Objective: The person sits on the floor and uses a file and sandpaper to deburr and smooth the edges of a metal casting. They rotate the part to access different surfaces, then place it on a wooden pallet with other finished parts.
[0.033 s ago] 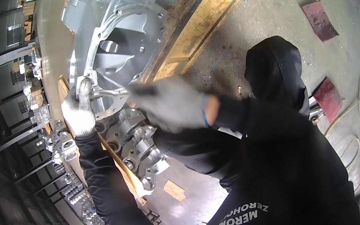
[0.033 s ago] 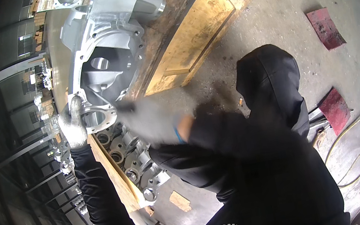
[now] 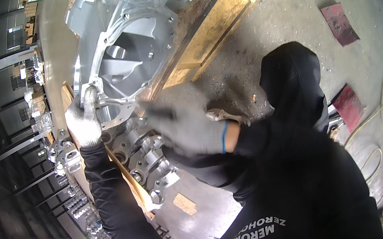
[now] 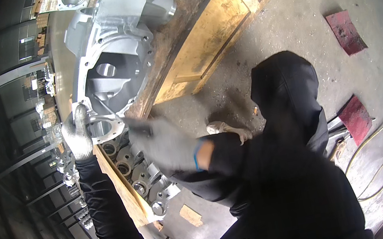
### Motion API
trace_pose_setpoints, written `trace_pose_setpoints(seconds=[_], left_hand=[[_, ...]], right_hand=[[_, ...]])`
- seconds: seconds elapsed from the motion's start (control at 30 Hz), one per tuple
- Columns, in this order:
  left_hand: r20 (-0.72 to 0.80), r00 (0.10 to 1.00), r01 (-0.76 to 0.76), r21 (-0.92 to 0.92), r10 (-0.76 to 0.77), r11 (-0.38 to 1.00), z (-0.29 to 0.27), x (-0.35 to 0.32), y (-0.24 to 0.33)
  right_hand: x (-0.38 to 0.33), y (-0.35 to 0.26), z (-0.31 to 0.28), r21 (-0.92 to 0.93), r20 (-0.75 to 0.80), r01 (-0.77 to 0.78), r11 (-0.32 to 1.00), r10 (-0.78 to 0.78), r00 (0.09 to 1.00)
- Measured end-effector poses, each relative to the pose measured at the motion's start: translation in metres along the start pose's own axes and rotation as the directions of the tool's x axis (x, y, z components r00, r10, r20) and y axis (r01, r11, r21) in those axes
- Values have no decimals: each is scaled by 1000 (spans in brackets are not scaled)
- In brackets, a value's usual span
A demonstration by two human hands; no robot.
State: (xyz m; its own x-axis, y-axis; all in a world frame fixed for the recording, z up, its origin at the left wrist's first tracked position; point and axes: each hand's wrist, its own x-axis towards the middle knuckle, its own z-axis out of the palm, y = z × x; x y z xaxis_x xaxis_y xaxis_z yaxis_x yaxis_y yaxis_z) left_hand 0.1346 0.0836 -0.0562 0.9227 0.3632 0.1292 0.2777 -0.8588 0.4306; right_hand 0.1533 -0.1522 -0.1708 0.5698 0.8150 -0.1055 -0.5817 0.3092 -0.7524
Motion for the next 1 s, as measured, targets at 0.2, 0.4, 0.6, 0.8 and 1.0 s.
trace_pose_setpoints(seconds=[0.2,0.4,0.6,0.8,1.0], left_hand=[[-2,998,-65,-72,65,995,1,0,-5],[-43,998,-49,-13,48,999,1,0,-15],[-28,999,27,109,-24,994,-2,1,-14],[27,1000,5,-65,-3,998,-1,-2,-4],[26,1000,-6,-64,8,998,-1,-1,0]], right_hand=[[15,-2,7,151,109,38,988,-55,993],[19,-33,0,220,108,-147,964,126,986],[10,-51,-7,219,-216,-158,963,206,955],[24,-57,-21,35,-75,123,992,-121,990],[31,-45,-18,119,-106,74,990,-61,993]])
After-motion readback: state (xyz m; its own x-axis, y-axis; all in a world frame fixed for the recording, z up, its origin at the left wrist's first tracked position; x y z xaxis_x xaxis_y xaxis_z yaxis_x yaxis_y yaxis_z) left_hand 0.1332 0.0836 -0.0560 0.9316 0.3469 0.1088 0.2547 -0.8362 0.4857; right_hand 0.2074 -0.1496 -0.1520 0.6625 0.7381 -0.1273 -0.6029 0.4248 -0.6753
